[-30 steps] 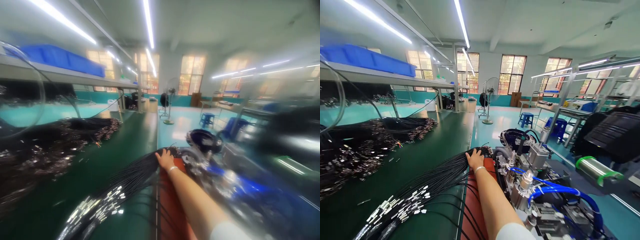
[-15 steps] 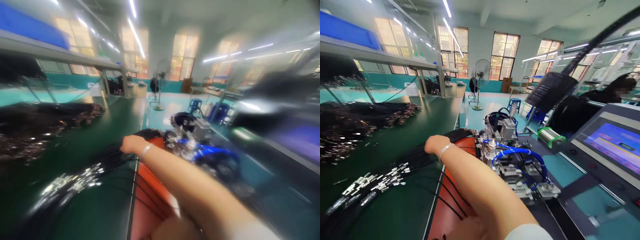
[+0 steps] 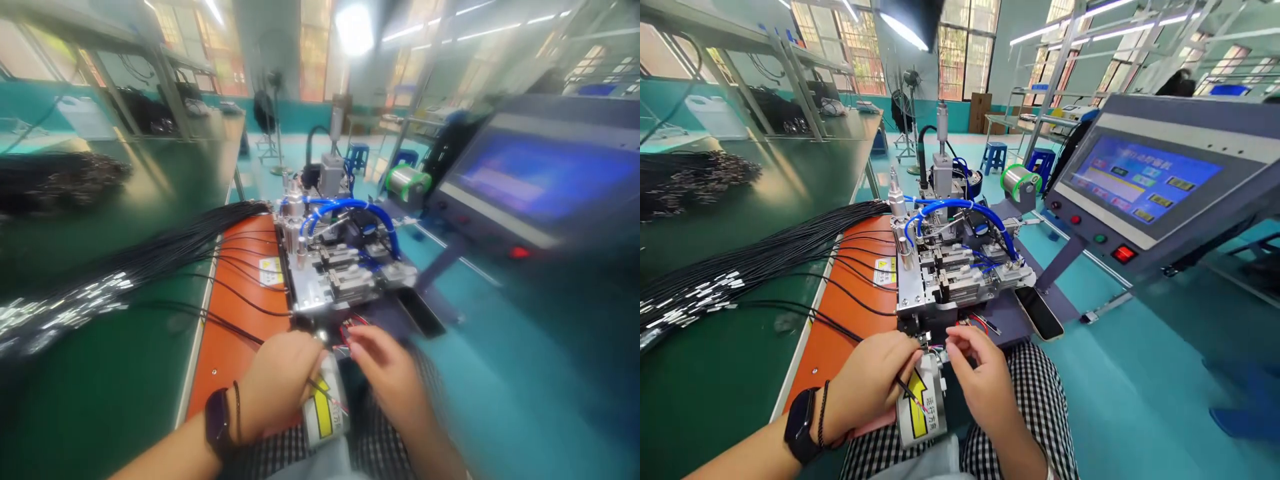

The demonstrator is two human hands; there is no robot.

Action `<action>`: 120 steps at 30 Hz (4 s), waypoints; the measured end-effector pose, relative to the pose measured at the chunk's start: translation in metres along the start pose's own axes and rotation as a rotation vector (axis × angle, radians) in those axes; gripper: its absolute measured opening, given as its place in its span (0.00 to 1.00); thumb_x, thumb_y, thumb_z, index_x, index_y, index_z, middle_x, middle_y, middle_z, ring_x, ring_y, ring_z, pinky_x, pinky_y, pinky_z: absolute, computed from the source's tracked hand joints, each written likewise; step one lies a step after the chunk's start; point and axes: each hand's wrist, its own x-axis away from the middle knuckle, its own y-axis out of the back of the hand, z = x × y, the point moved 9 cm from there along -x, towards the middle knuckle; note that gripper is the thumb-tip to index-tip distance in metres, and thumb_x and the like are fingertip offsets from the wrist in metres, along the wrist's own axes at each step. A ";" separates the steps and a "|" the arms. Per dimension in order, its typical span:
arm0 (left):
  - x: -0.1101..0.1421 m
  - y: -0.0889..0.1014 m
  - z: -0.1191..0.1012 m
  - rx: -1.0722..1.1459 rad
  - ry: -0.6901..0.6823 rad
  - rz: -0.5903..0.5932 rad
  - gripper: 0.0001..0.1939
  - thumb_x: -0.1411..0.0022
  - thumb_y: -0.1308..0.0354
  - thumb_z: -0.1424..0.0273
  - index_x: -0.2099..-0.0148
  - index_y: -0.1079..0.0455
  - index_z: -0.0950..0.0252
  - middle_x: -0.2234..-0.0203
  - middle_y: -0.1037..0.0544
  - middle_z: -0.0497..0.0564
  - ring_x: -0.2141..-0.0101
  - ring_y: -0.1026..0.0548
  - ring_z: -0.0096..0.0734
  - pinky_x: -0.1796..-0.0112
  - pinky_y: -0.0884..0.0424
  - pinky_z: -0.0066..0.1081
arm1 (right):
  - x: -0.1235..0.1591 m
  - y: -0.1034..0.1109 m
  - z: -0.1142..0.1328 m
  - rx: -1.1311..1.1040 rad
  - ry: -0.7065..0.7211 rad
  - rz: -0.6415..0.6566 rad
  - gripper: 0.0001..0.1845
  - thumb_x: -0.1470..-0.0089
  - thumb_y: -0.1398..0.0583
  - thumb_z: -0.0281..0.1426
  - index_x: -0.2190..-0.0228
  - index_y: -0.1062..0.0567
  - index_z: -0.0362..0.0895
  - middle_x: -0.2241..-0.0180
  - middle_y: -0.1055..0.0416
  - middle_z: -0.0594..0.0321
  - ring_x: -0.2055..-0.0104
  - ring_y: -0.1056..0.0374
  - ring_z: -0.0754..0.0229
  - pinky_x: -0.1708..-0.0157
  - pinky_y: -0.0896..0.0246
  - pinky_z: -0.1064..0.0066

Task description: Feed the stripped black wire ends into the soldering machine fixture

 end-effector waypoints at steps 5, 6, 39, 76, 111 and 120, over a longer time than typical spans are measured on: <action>-0.001 0.006 0.001 -0.058 0.035 -0.055 0.08 0.34 0.54 0.72 0.62 0.35 0.65 0.73 0.29 0.49 0.72 0.33 0.32 0.71 0.37 0.32 | 0.012 -0.011 0.007 -0.029 0.049 -0.018 0.09 0.44 0.42 0.32 0.62 0.24 0.45 0.60 0.26 0.57 0.59 0.28 0.57 0.60 0.31 0.67; -0.001 0.008 0.002 -0.065 0.040 -0.064 0.07 0.34 0.54 0.72 0.61 0.35 0.65 0.73 0.29 0.49 0.72 0.32 0.31 0.70 0.37 0.32 | 0.012 -0.013 0.012 -0.016 0.068 -0.012 0.09 0.44 0.42 0.31 0.63 0.23 0.45 0.61 0.25 0.58 0.59 0.29 0.57 0.60 0.32 0.67; 0.007 0.016 -0.002 -0.232 -0.061 -0.094 0.12 0.37 0.57 0.79 0.70 0.36 0.64 0.77 0.35 0.49 0.74 0.40 0.33 0.74 0.46 0.32 | 0.000 -0.052 0.042 0.258 0.246 0.137 0.11 0.42 0.45 0.28 0.76 0.27 0.44 0.73 0.28 0.63 0.67 0.35 0.59 0.64 0.43 0.68; -0.002 -0.007 0.019 -0.080 0.046 0.229 0.22 0.41 0.57 0.86 0.49 0.34 0.65 0.64 0.33 0.54 0.63 0.37 0.36 0.63 0.34 0.37 | -0.016 -0.053 -0.046 -0.088 -0.297 0.298 0.07 0.49 0.45 0.27 0.77 0.31 0.43 0.76 0.34 0.68 0.71 0.38 0.64 0.70 0.44 0.74; -0.007 -0.016 0.006 -0.316 0.042 0.378 0.22 0.40 0.51 0.81 0.44 0.38 0.66 0.65 0.35 0.54 0.64 0.37 0.39 0.66 0.31 0.39 | -0.021 -0.046 -0.039 0.001 -0.259 0.192 0.05 0.49 0.45 0.29 0.75 0.31 0.44 0.75 0.34 0.65 0.71 0.38 0.62 0.72 0.44 0.72; -0.007 -0.017 0.006 -0.356 0.074 0.390 0.24 0.43 0.48 0.81 0.45 0.38 0.63 0.64 0.34 0.54 0.64 0.36 0.41 0.66 0.30 0.40 | -0.021 -0.066 -0.066 -0.293 -0.447 0.273 0.05 0.51 0.45 0.29 0.77 0.34 0.43 0.81 0.40 0.70 0.78 0.43 0.66 0.78 0.47 0.75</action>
